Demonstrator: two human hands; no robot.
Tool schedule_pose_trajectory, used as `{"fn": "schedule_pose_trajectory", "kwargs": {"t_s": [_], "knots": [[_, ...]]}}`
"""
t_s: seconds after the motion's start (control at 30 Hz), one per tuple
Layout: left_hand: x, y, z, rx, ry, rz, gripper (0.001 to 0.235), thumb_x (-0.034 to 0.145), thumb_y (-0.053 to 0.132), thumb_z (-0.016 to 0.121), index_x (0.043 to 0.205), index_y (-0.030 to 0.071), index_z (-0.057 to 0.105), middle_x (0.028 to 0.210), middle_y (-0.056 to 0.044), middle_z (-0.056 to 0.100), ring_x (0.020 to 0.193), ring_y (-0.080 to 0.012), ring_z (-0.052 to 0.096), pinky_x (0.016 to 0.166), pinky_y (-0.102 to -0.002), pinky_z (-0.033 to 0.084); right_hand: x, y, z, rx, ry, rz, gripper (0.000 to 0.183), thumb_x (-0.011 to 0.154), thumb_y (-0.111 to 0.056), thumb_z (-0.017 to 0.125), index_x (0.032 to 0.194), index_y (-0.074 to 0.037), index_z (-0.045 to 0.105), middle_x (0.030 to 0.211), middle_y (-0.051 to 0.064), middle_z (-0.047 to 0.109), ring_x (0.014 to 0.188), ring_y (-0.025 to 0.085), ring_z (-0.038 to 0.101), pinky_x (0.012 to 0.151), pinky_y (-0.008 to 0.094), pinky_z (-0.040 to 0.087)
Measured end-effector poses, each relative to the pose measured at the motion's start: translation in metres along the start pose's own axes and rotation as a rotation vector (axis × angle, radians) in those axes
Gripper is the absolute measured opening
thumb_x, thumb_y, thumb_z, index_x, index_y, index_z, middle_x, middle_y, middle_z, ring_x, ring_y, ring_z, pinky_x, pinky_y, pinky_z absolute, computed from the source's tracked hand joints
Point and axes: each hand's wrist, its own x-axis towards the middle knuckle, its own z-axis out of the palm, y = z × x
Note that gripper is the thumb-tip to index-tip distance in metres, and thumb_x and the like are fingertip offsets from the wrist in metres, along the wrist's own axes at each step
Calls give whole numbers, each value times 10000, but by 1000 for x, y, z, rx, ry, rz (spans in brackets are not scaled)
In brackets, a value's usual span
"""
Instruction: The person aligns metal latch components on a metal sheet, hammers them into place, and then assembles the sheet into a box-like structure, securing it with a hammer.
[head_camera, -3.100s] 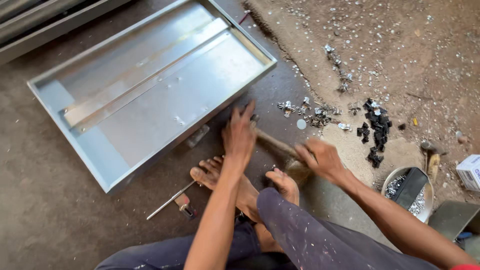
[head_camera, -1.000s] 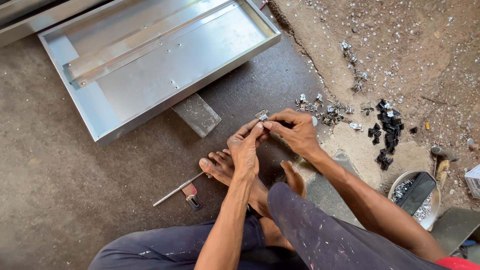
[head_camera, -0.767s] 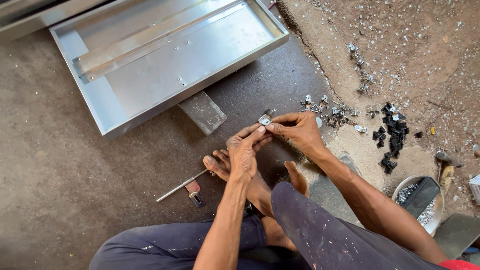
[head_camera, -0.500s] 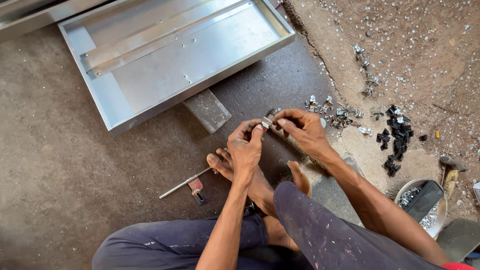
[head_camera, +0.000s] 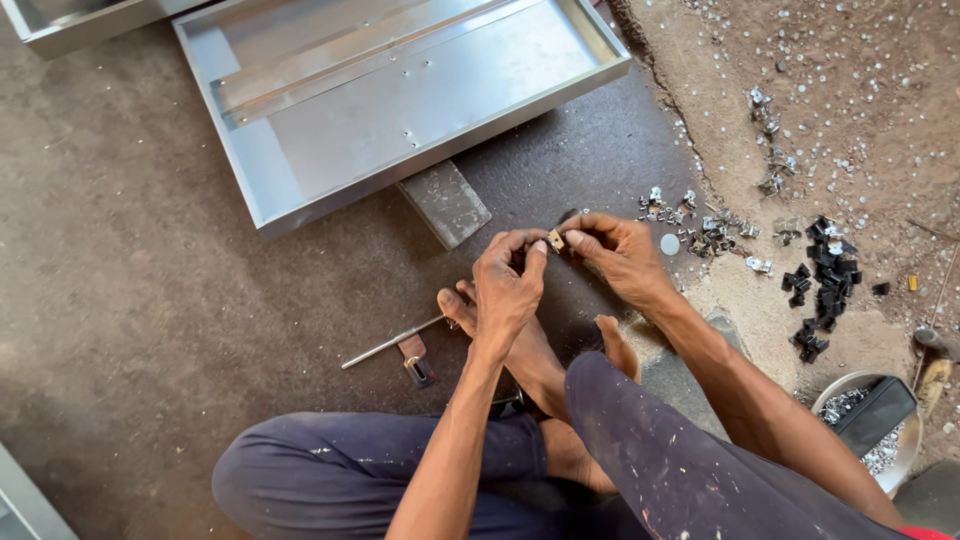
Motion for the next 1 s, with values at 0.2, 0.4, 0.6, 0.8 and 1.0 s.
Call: {"fn": "schedule_pose_trajectory", "kwargs": {"t_s": [0.2,0.4,0.6,0.8,1.0], "knots": [[2,7,-10,49,32,62,173,942,90,662,1074,57,769,866,-44,647,722,-118,600,653,-271,495,-7,-15,14,-266,111,-280,172,961,-132,701,1121,-68,707,973,16,751,833,88,685,712,211,570],[0,6,-13,133,-10,130,169,954,85,668,1096,54,755,891,-65,651,729,-153,617,682,-299,521,-8,-10,28,-358,76,-571,162,984,-134,711,1126,-55,706,1019,66,708,907,146,660,746,259,551],[-4,8,-21,165,-31,149,164,953,93,672,1083,45,760,909,-70,683,783,-163,673,708,-317,551,-14,-14,33,-397,31,-434,158,999,-160,654,1096,-38,678,867,45,692,748,119,653,636,271,555],[-4,17,-22,222,-31,178,159,952,93,683,1084,40,754,913,-82,682,782,-183,674,704,-322,549,-17,-27,39,-554,60,-514,117,1049,-121,585,1042,-5,589,859,71,626,722,137,615,618,300,521],[-6,19,-19,221,-47,182,157,949,87,677,1071,43,765,904,-94,692,780,-192,680,704,-337,547,-12,-21,37,-339,34,-304,224,1027,-183,595,1130,14,563,851,52,665,716,106,640,613,260,560]]}}
